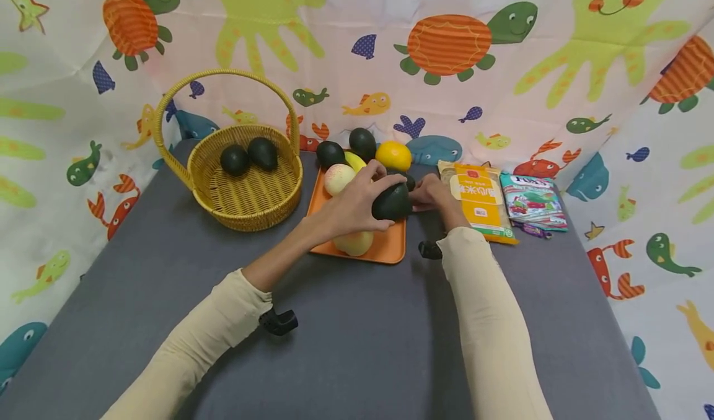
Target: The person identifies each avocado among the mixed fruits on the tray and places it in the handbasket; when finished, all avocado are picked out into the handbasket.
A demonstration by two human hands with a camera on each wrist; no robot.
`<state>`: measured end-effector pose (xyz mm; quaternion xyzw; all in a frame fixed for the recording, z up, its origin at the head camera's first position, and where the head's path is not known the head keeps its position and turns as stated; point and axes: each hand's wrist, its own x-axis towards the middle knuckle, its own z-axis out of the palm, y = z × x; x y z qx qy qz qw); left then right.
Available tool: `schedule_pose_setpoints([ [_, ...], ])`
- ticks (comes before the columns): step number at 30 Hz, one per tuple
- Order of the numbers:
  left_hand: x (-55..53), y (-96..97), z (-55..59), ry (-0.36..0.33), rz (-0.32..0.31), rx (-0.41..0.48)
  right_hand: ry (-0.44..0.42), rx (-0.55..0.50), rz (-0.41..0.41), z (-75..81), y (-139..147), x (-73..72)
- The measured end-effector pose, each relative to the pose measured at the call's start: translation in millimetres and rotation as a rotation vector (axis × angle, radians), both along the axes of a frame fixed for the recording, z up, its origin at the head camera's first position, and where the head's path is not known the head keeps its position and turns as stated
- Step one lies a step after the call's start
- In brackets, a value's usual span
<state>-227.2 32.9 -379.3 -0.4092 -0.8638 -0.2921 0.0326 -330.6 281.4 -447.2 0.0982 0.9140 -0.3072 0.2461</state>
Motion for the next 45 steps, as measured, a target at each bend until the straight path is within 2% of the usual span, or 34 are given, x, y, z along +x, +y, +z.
schedule_pose_setpoints([
  [6,-0.9,-5.2,8.0,-0.023,0.026,-0.003,-0.02,-0.067,-0.02,4.4,0.0,-1.2],
  [11,-2.8,-9.8,12.5,0.028,0.042,-0.003,-0.047,-0.095,-0.051,3.4,-0.3,-0.8],
  [14,-6.6,-17.2,17.4,0.067,0.088,0.014,-0.066,-0.111,-0.084,2.3,-1.1,-1.1],
  [17,-11.4,-29.8,25.2,0.067,0.157,0.042,-0.066,-0.112,-0.097,2.1,-1.4,-1.7],
  [24,-18.7,-74.2,48.7,0.05,0.313,0.157,-0.039,-0.149,-0.085,1.9,-4.6,-1.8],
  [29,-20.0,-104.8,58.0,0.027,0.403,0.234,-0.072,-0.148,-0.087,2.1,-2.1,-1.2],
  [33,-22.9,-129.5,65.0,0.001,0.469,0.257,-0.064,-0.148,-0.083,4.3,-1.4,-0.4],
  [39,-30.2,-176.6,69.4,-0.063,0.622,0.23,-0.037,-0.166,-0.075,5.6,-1.7,3.1],
  [45,-35.3,-213.8,58.1,-0.133,0.766,0.118,-0.055,-0.147,-0.08,5.7,-0.6,3.3],
])
